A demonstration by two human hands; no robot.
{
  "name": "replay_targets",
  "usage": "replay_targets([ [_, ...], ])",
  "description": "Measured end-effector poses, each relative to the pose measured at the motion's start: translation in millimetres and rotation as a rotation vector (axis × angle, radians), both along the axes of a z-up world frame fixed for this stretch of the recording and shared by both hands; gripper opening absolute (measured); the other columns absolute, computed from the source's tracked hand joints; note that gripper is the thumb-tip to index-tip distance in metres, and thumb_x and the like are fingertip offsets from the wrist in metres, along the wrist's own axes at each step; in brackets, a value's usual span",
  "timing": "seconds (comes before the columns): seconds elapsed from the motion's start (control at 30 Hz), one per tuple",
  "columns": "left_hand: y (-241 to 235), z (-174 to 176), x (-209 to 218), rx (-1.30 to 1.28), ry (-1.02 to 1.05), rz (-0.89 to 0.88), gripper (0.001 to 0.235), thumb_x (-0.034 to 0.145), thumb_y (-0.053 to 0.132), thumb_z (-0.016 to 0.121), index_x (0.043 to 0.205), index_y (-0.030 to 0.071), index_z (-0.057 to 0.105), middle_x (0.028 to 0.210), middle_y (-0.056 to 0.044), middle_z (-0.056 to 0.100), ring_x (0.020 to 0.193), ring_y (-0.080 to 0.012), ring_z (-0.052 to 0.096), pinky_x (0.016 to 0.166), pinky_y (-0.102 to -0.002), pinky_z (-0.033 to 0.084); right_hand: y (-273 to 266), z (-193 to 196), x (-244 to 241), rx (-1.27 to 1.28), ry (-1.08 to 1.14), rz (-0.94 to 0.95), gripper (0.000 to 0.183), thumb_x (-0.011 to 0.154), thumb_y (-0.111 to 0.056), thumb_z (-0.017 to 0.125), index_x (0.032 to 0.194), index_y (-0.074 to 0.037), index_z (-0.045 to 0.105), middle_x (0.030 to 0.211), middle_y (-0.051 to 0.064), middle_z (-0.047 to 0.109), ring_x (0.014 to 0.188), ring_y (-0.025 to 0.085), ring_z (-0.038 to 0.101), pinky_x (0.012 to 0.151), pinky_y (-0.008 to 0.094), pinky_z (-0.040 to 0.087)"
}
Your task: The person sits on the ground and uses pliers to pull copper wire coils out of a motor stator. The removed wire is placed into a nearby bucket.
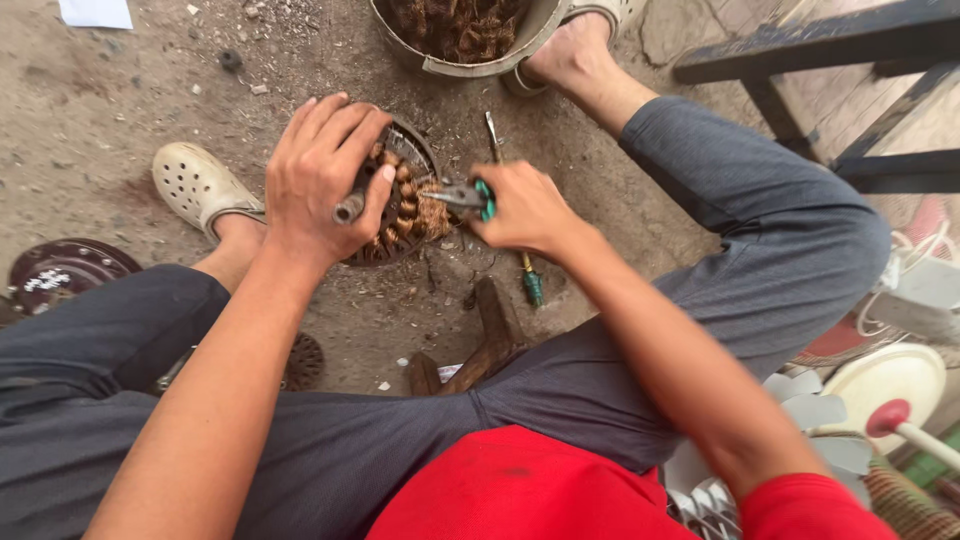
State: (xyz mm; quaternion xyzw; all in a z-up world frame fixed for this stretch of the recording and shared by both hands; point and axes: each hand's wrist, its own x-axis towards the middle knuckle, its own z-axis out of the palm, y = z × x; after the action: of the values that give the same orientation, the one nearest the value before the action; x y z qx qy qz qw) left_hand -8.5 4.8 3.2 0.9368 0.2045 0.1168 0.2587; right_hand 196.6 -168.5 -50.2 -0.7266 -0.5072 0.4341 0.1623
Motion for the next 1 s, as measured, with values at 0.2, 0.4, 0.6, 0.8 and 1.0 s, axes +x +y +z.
replay_targets([
  [0.2, -5, 11, -13, 0.029, -0.016, -0.025, 0.044, 0.090, 0.019, 0.067, 0.129, -0.003, 0.066, 0.131, -0.020, 0.066, 0.131, -0.0387, 0.059, 0.120, -0.052, 0.041, 5, 35, 48, -0.488, 0.653, 0.223, 0.056, 0.066, -0.027, 0.089, 0.111, 0.002, 0.071, 0.095, 0.014, 0.079, 0.080, 0.028, 0.072, 0.067, 0.042, 0.051],
  [0.4, 9, 11, -26, -0.004, -0.027, -0.171, 0.046, 0.087, 0.021, 0.068, 0.126, -0.002, 0.067, 0.129, -0.020, 0.067, 0.131, -0.0377, 0.059, 0.120, -0.052, 0.040, -24, 16, 30, -0.755, 1.652, -0.180, 0.077, 0.077, -0.015, 0.079, 0.145, 0.006, 0.050, 0.106, 0.023, 0.072, 0.102, 0.042, 0.067, 0.090, 0.057, 0.058],
  [0.6, 13, 3, -16, -0.056, 0.017, -0.212, 0.048, 0.088, 0.028, 0.070, 0.125, -0.002, 0.068, 0.128, -0.020, 0.067, 0.131, -0.0372, 0.059, 0.118, -0.052, 0.041, -78, 74, -54, -0.522, 2.781, -0.953, 0.095, 0.084, -0.020, 0.069, 0.161, -0.004, 0.015, 0.099, 0.016, 0.053, 0.084, 0.030, 0.058, 0.075, 0.047, 0.051],
  [0.8, 22, 8, -4, -0.122, 0.034, -0.269, 0.048, 0.088, 0.028, 0.071, 0.125, -0.002, 0.070, 0.129, -0.018, 0.067, 0.131, -0.0390, 0.058, 0.115, -0.054, 0.042, -81, 102, -86, -0.824, 2.953, -1.219, 0.079, 0.085, -0.023, 0.072, 0.148, -0.005, 0.028, 0.075, 0.001, 0.048, 0.066, 0.013, 0.043, 0.059, 0.028, 0.037],
  [1.0, 19, 8, 2, -0.080, 0.078, -0.262, 0.043, 0.085, 0.022, 0.072, 0.123, 0.001, 0.070, 0.124, -0.017, 0.067, 0.127, -0.0388, 0.060, 0.114, -0.055, 0.042, -51, 74, -13, -1.086, 1.763, -0.580, 0.040, 0.081, -0.012, 0.074, 0.117, -0.002, 0.060, 0.075, -0.001, 0.049, 0.062, 0.012, 0.046, 0.053, 0.026, 0.036],
])
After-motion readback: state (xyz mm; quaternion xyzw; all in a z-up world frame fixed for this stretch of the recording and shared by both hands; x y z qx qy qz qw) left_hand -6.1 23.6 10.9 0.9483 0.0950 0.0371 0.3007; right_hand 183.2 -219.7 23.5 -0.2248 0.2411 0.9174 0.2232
